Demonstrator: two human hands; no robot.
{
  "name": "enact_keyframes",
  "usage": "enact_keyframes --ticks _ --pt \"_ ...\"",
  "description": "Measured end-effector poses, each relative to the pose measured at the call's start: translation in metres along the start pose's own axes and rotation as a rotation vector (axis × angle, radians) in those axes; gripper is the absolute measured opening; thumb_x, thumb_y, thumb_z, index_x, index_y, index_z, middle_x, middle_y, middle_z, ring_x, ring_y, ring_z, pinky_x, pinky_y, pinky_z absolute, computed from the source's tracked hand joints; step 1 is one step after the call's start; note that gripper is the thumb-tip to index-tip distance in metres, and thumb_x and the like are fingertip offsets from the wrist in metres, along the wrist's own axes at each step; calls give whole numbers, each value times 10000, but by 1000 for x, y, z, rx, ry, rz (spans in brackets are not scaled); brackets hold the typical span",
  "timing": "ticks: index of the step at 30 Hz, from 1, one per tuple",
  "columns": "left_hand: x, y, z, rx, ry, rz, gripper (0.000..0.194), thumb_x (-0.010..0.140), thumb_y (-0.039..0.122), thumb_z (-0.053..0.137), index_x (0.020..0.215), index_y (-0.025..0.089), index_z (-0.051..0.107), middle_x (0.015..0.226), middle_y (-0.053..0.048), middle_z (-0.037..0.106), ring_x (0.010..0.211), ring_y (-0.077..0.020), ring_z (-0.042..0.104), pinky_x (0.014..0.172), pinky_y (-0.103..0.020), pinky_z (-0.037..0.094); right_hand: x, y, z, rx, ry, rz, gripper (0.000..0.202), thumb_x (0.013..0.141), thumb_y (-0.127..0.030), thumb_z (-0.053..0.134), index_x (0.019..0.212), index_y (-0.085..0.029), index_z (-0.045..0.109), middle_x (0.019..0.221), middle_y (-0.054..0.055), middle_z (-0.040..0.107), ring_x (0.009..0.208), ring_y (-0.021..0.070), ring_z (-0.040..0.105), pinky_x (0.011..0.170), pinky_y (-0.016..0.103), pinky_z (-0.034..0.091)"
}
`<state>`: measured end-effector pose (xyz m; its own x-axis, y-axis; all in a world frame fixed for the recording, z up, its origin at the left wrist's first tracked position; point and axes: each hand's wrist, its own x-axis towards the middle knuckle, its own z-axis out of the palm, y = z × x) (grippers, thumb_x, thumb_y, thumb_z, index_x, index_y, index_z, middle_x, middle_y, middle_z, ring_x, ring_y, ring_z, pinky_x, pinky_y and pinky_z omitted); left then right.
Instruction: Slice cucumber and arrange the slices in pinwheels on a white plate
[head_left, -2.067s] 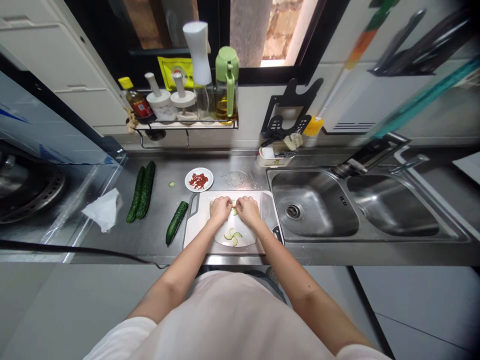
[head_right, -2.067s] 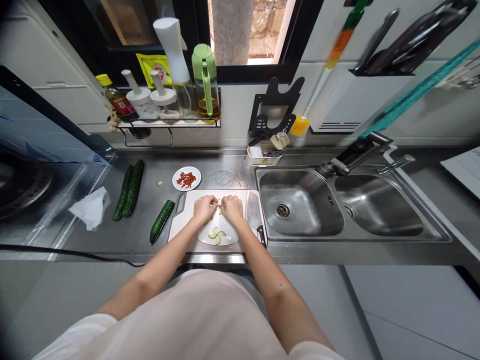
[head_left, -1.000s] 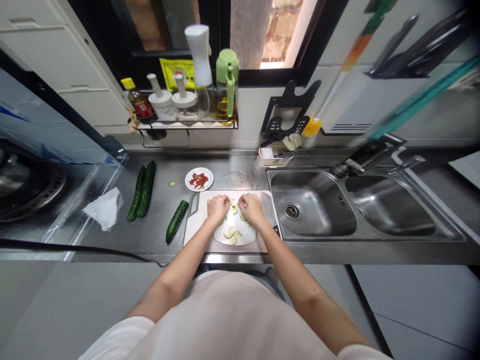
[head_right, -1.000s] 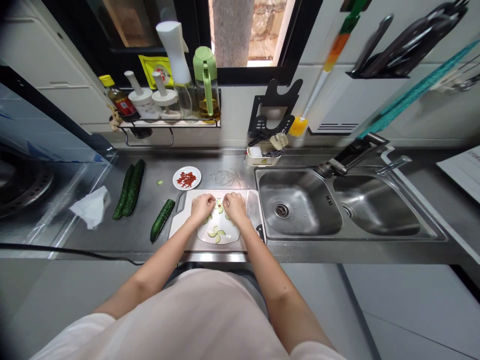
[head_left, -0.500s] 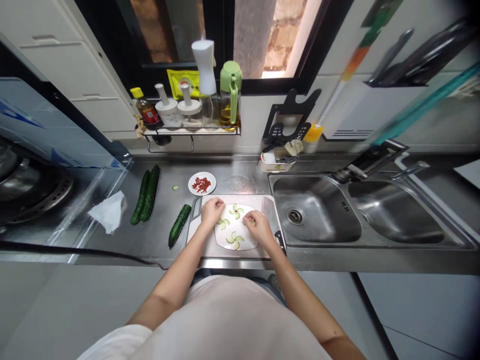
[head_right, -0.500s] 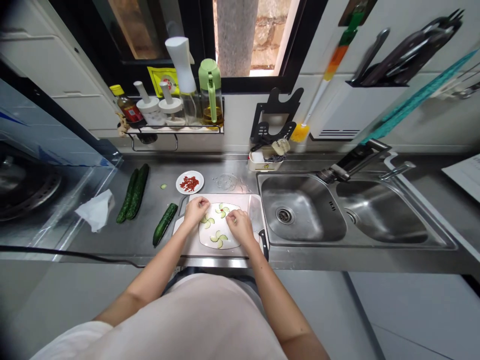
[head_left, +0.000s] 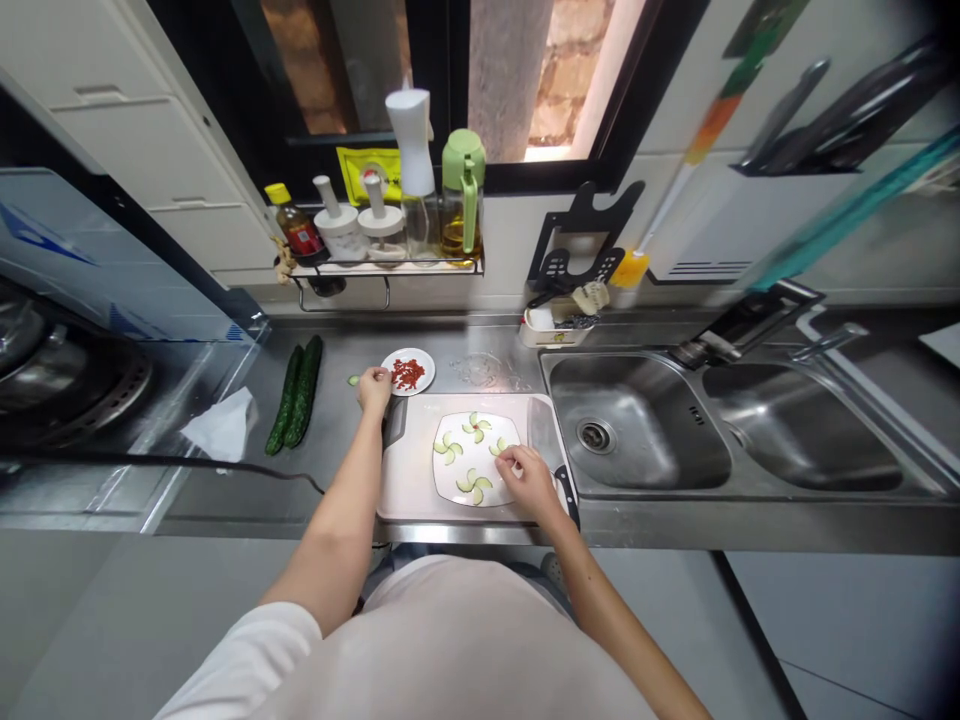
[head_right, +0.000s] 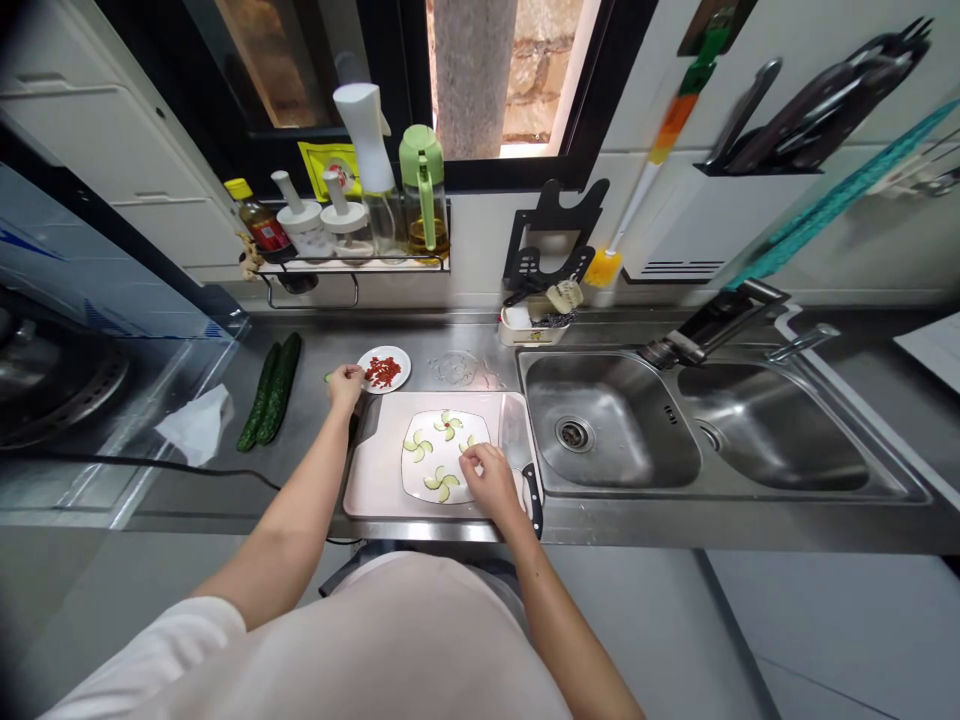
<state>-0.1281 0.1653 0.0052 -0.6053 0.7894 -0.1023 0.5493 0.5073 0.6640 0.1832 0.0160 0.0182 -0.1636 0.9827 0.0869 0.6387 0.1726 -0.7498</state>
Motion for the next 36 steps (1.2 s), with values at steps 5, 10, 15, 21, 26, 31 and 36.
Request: enact_keyframes --ticks 5,10,15,21,26,31,36 --pt "26 3 0 161 -15 31 243 850 272 538 1040 251 688 1015 -68 718 929 -219 640 789 -307 440 -3 4 -3 -5 39 -10 173 864 -298 489 756 -216 597 744 33 622 777 191 558 760 308 416" --pt "38 3 5 431 -107 133 241 843 261 550 1014 268 719 1055 -100 705 998 -248 635 840 -342 435 -4 7 -5 11 54 -10 196 874 -319 485 755 -211 596 756 38 629 767 194 553 749 318 412" --pt "42 -2 9 545 -121 208 238 830 241 568 1006 254 727 1110 -127 668 1005 -263 634 844 -355 435 -6 10 -7 15 61 -7 189 873 -308 484 744 -213 585 739 36 619 753 195 543 743 322 405" --pt "42 -4 11 547 -118 193 233 855 248 533 979 217 727 1118 -139 654 1009 -276 629 834 -357 447 -4 10 -7 13 40 -11 178 877 -297 486 761 -212 592 765 37 624 760 194 539 745 323 403" --pt "42 -9 8 490 -102 156 277 890 258 473 1015 199 714 1142 -153 636 1014 -270 626 827 -346 459 0 6 -8 -3 30 -25 170 873 -271 488 751 -213 591 749 34 620 756 193 540 744 323 404" --pt "40 -11 6 468 -105 178 248 844 242 542 1022 232 714 1147 -133 629 994 -264 631 826 -343 463 3 4 -8 -1 17 -54 166 875 -275 490 771 -211 602 759 39 628 774 196 551 746 323 411" --pt "42 -5 10 471 -134 180 213 810 205 570 954 238 724 1138 -125 629 981 -266 637 819 -347 457 3 4 -8 12 22 -61 176 882 -289 487 774 -213 604 759 39 626 771 195 553 732 319 416"
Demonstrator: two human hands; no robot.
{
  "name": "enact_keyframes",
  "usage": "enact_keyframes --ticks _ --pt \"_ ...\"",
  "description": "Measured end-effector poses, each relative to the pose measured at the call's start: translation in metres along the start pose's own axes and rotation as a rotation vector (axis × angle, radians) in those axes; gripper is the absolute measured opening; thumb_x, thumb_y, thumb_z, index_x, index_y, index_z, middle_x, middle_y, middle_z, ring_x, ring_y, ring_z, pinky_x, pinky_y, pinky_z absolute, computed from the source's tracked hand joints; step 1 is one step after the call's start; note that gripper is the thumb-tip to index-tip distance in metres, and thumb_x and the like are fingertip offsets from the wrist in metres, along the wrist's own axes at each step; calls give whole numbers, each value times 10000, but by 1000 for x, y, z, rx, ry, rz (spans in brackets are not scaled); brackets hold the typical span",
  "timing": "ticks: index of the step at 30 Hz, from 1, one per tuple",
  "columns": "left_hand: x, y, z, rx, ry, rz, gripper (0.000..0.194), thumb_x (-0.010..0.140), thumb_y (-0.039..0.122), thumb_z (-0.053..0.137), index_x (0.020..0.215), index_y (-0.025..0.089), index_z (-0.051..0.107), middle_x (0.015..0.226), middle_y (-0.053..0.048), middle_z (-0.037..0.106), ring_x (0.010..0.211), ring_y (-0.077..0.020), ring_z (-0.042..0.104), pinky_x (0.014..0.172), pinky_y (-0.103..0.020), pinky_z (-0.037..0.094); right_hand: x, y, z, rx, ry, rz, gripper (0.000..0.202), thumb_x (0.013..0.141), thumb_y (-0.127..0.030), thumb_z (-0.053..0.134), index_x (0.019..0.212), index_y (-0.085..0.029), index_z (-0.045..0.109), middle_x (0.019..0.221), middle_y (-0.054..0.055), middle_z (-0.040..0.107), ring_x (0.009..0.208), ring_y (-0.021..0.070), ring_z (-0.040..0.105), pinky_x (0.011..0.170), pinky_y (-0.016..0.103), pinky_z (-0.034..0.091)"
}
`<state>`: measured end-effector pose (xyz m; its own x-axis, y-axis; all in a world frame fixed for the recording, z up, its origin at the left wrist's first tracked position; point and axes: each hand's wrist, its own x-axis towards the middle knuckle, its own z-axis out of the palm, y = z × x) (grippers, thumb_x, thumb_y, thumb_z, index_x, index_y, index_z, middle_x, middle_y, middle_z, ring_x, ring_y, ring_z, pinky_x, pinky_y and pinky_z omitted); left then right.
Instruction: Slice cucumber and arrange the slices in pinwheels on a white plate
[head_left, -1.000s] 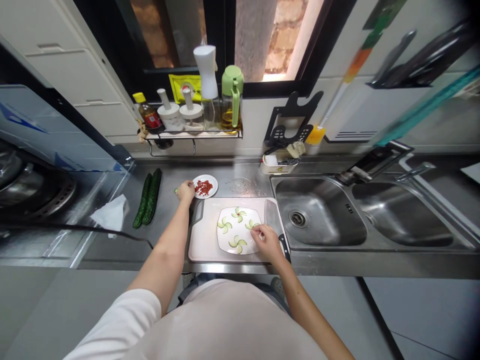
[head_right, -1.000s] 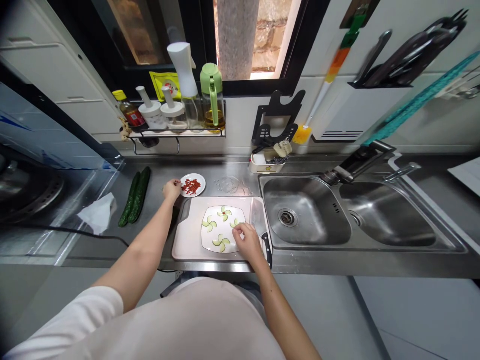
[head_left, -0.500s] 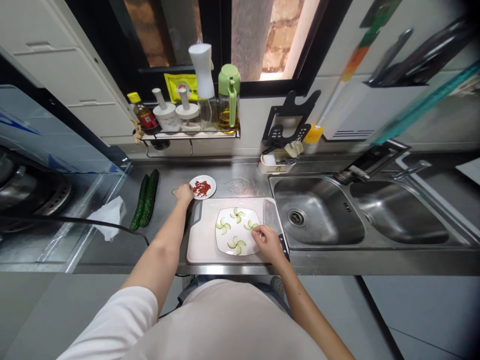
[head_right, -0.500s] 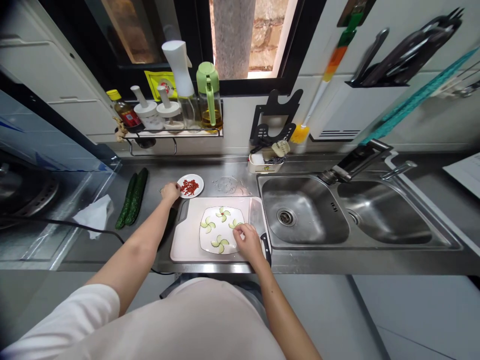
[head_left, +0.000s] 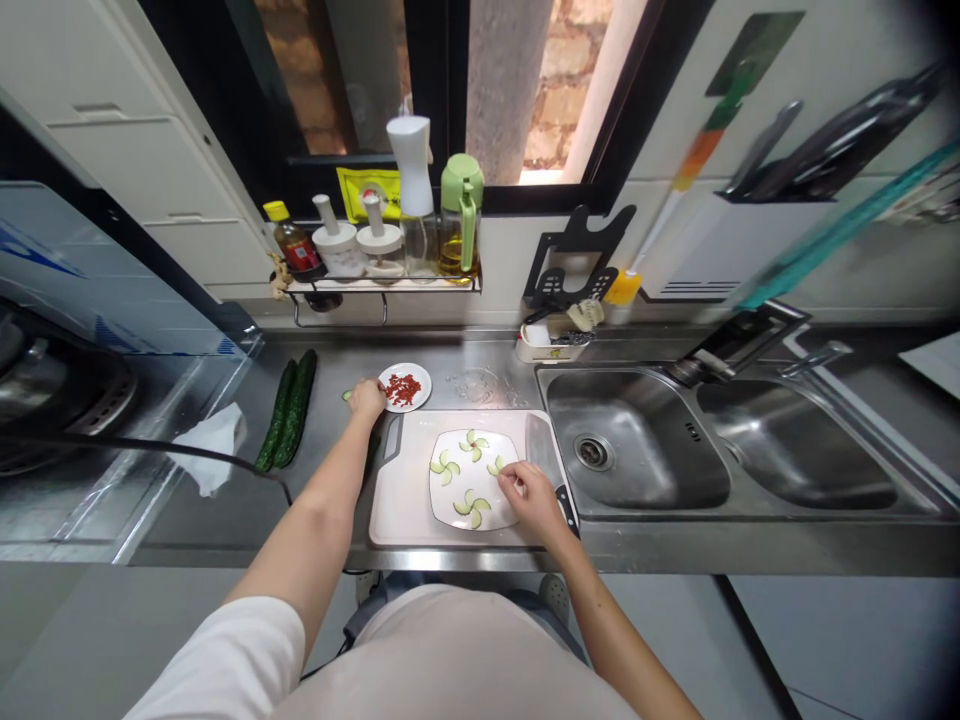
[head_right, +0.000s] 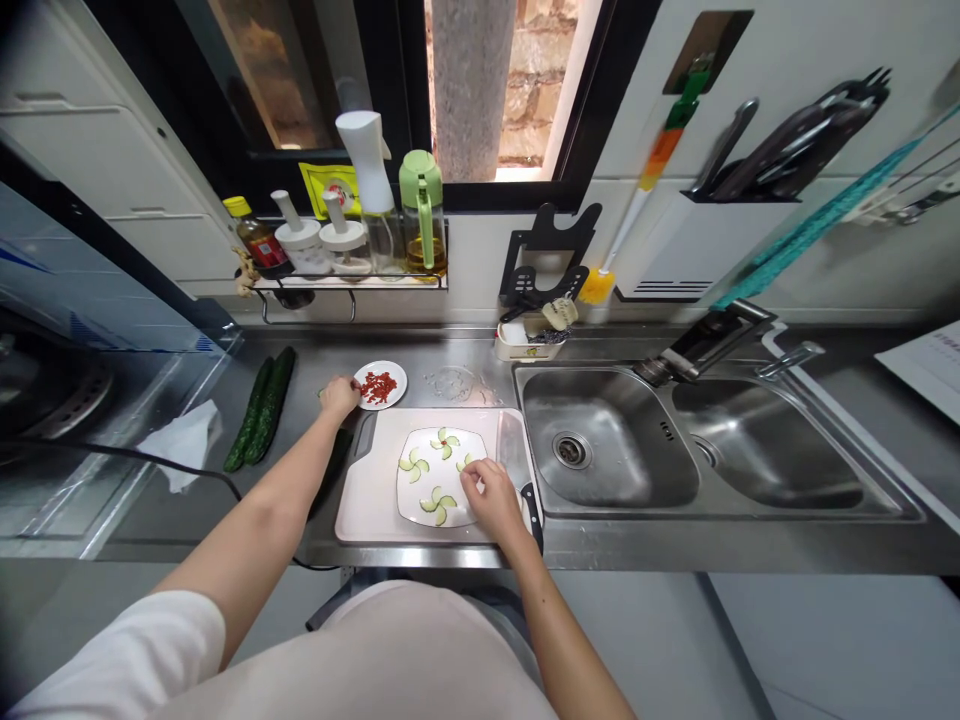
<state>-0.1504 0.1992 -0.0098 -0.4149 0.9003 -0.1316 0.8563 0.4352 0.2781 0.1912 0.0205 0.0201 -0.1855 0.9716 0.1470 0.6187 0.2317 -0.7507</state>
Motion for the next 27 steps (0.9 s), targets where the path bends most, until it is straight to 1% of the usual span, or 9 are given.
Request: enact_keyframes --ticks 4,7,9,11,13,17,19,22,27 --pt "1 1 2 -31 5 -6 191 809 190 564 920 223 717 1129 -131 630 985 -272 638 816 -352 452 -3 1 0 -1 -6 14 179 877 -288 486 758 -215 597 747 38 621 762 197 555 726 320 418" --pt "-2 1 2 -122 59 -34 181 821 197 547 901 204 709 1137 -144 628 993 -277 635 823 -361 453 -5 2 0 -2 -17 24 179 873 -283 481 754 -215 596 749 39 621 769 198 557 729 322 419" --pt "-7 3 2 -253 106 -66 159 812 204 559 879 193 702 1107 -141 645 995 -273 632 831 -358 454 -6 3 -1 1 -21 35 180 872 -283 476 757 -214 595 760 40 625 770 197 555 728 321 419" --pt "-14 9 3 -496 108 -102 128 782 208 593 860 183 692 1019 -116 677 957 -247 637 819 -333 460 -5 4 0 3 -16 43 180 872 -283 473 756 -214 593 759 39 625 760 193 551 724 318 419" --pt "-25 19 5 -821 39 -136 139 750 220 628 867 165 679 908 -84 696 865 -206 646 758 -289 470 -3 5 0 5 -11 41 176 869 -281 476 756 -213 593 752 37 624 751 190 550 721 315 419" --pt "-53 41 11 -986 -81 -120 252 710 309 670 898 142 662 823 -55 700 673 -130 629 551 -196 415 4 5 3 19 -1 21 158 859 -282 494 758 -212 594 746 35 628 747 188 558 724 311 420" --pt "-71 49 13 -1208 -246 -96 351 655 357 714 930 147 654 869 -62 701 642 -109 609 474 -168 322 9 3 3 31 7 13 159 857 -287 497 754 -214 594 748 36 633 744 187 562 722 310 423" --pt "-99 59 11 -1372 -390 -8 396 599 381 758 907 158 644 876 -60 695 643 -95 593 459 -164 275 20 -2 -1 57 23 0 159 852 -286 497 759 -215 605 766 40 648 744 186 567 716 309 430" --pt "-139 76 2 -1479 -519 89 377 581 359 793 852 146 641 840 -60 696 677 -98 594 546 -184 367 44 -18 -10 110 60 -20 163 839 -296 509 785 -204 632 803 44 671 746 178 572 717 304 441"
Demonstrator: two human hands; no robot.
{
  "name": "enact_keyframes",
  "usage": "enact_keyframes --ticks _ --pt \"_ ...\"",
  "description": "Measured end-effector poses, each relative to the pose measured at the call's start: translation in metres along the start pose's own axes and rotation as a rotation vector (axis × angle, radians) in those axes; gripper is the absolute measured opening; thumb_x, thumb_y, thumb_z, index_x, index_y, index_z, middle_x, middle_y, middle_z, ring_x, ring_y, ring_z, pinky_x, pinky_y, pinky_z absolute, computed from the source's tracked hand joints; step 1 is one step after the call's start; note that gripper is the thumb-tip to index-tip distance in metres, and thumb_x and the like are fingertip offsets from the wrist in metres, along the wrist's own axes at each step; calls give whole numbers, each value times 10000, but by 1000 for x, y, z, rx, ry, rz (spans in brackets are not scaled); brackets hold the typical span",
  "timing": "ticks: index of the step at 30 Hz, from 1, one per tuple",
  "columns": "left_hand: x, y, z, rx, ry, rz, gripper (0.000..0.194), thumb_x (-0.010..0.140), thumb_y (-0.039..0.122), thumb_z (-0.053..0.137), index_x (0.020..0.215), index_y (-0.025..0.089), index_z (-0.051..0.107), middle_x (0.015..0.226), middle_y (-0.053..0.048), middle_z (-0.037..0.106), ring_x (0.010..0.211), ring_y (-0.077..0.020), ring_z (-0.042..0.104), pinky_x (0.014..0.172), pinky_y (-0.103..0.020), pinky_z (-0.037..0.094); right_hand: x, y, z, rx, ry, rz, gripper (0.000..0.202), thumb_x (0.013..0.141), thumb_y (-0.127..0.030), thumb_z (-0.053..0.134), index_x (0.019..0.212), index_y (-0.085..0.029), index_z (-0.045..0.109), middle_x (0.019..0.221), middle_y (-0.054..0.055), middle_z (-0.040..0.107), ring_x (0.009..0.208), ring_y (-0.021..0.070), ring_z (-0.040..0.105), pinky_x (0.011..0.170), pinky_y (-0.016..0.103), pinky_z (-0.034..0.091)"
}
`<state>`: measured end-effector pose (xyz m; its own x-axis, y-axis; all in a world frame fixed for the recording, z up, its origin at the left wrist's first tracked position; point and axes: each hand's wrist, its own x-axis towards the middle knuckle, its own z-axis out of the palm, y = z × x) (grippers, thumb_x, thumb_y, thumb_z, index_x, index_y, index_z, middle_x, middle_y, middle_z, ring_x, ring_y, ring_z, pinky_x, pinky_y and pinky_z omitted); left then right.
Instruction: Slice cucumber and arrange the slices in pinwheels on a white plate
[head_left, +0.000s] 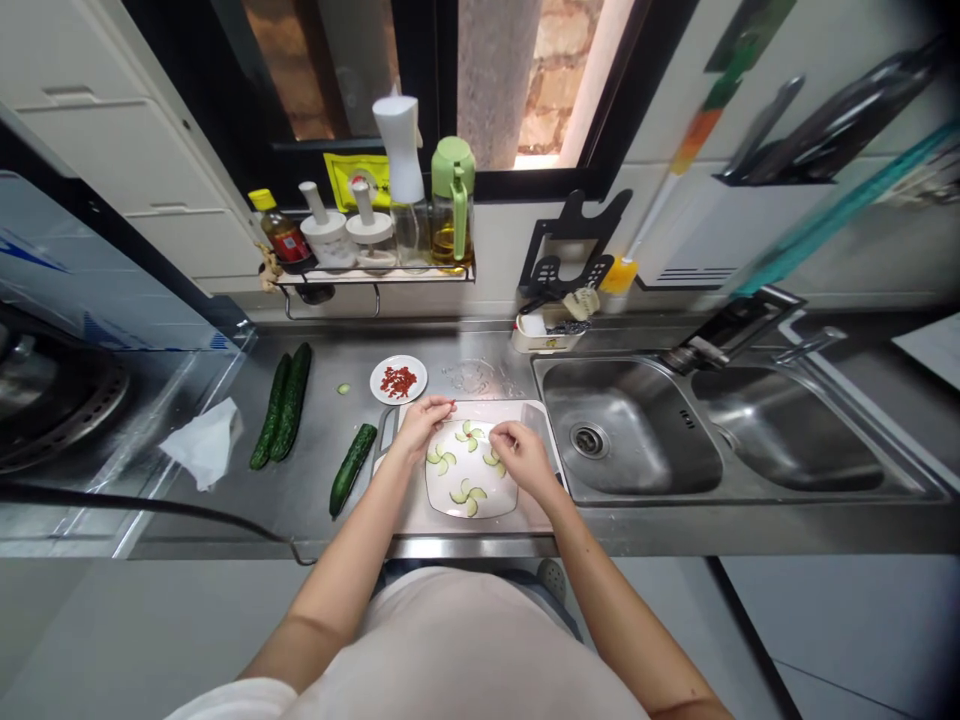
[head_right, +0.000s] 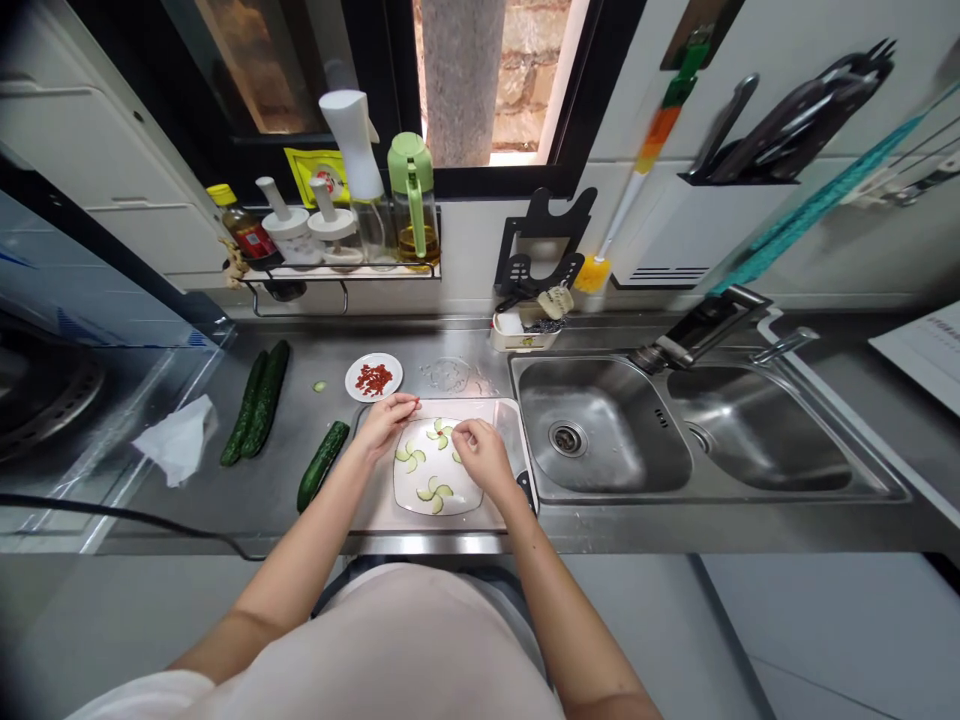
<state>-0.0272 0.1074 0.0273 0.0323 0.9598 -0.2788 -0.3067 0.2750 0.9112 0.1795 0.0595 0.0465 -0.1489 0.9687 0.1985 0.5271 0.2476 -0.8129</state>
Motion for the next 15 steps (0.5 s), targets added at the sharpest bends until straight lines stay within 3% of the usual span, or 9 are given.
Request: enact_keyframes --ticks 7,15 --pt "-24 12 27 75 -97 93 343 623 332 780 853 161 593 706 12 636 623 -85 564 596 -205 403 22 -17 -6 65 22 -28 170 841 -326 526 808 -207 644 802 37 669 769 179 580 707 294 443" --pt "-37 18 35 251 -190 242 295 717 327 729 913 176 569 723 17 605 673 -94 581 650 -208 440 24 -20 -17 -7 -18 -120 130 852 -308 561 835 -212 648 838 37 646 830 185 572 765 306 425"
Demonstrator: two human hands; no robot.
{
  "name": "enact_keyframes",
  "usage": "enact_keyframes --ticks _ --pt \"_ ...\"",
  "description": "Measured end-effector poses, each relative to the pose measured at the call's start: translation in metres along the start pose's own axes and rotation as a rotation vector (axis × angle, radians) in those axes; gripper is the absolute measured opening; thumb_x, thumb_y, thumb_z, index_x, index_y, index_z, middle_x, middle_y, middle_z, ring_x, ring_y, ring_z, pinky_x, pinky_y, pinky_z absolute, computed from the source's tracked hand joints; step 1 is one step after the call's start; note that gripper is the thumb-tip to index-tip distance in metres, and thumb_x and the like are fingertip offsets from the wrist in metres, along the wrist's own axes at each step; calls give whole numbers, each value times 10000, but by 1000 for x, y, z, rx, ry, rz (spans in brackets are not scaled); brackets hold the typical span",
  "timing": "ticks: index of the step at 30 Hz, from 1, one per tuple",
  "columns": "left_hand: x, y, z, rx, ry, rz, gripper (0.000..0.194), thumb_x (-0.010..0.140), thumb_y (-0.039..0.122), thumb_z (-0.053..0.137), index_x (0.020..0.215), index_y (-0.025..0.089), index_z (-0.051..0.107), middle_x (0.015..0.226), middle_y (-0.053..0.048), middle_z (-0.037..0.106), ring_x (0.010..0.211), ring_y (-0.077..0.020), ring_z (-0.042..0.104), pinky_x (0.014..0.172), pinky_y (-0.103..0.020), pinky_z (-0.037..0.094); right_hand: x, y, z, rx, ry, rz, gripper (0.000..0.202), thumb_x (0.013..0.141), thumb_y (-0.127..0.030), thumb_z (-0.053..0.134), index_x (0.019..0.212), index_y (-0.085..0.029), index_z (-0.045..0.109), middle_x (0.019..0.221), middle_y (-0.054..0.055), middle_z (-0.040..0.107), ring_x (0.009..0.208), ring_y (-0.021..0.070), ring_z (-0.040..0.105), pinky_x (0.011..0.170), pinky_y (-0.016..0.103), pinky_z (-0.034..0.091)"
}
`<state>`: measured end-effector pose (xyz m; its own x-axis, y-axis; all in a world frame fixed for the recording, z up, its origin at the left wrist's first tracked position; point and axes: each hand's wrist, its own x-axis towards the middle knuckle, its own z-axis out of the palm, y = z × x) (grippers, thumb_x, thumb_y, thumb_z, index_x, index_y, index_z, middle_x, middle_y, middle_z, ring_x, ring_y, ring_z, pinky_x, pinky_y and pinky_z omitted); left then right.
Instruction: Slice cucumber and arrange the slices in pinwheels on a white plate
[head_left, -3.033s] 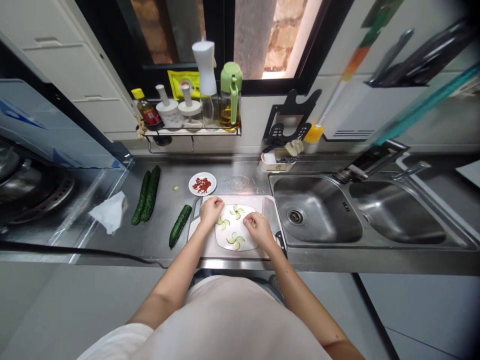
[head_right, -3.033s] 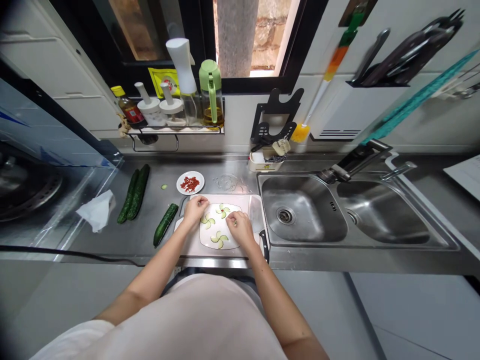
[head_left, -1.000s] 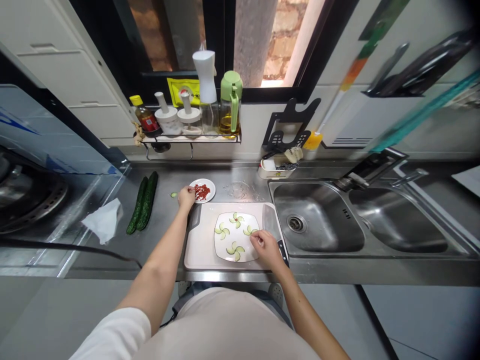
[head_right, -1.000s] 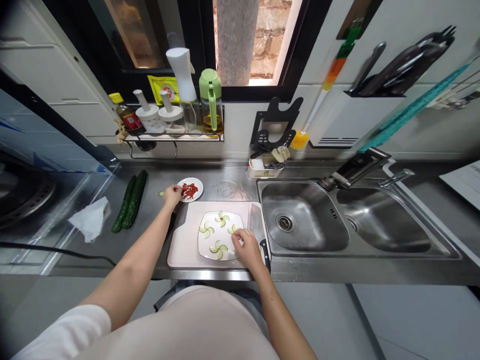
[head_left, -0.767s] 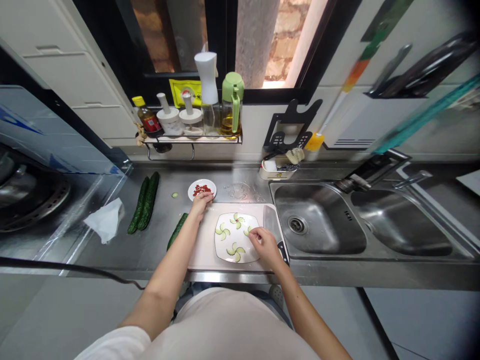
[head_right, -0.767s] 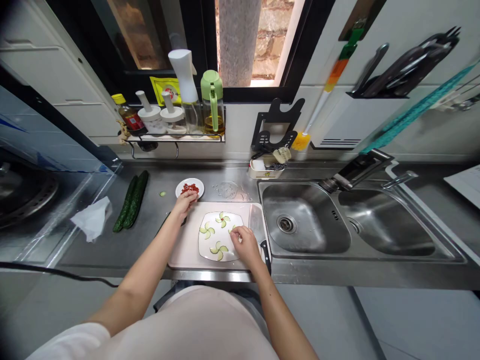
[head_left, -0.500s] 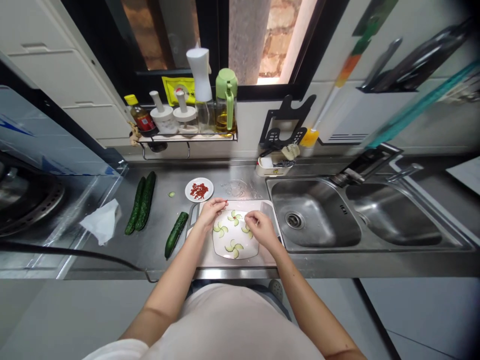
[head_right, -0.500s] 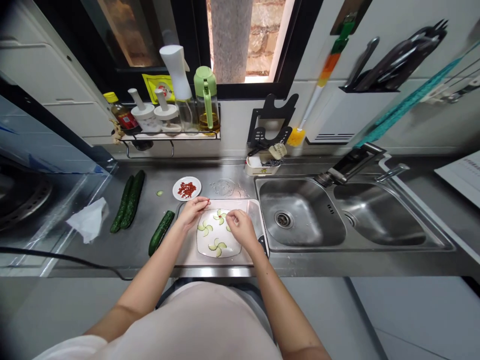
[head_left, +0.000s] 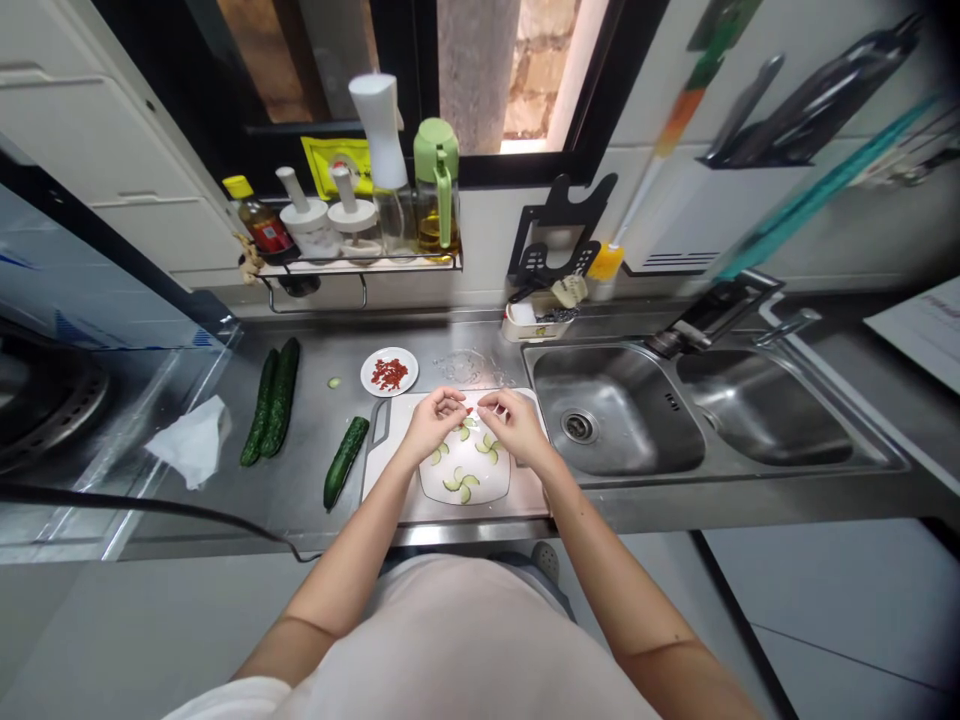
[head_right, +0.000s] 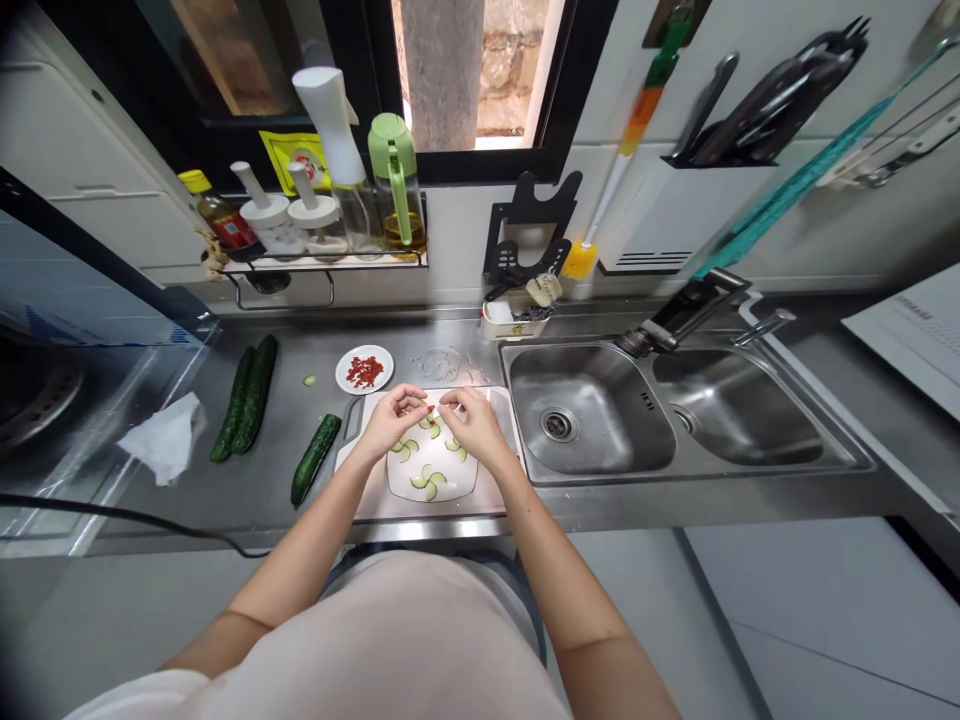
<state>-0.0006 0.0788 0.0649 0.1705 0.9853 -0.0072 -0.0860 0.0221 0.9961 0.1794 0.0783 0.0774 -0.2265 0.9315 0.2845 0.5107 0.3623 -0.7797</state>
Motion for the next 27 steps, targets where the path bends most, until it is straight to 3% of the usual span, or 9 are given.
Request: enact_keyframes --ticks 5,17,27 --pt "-4 1 2 86 -82 12 315 749 325 707 989 180 565 760 -3 625 703 -112 591 654 -214 438 -3 5 -3 -40 -57 -58 110 866 -298 567 873 -224 649 885 39 627 880 194 561 831 327 406" --pt "-12 -5 7 67 -119 0 328 754 332 690 1020 179 574 761 -6 613 706 -114 581 651 -222 418 -16 9 -3 -35 -96 -78 94 862 -231 534 791 -215 593 913 40 621 921 201 542 861 333 389" --pt "-9 -45 9 204 -19 -100 232 722 320 671 916 200 631 662 22 603 628 -113 552 628 -228 412 -37 21 -5 -229 -128 -18 126 890 -237 509 814 -221 608 905 54 590 897 214 494 801 332 392"
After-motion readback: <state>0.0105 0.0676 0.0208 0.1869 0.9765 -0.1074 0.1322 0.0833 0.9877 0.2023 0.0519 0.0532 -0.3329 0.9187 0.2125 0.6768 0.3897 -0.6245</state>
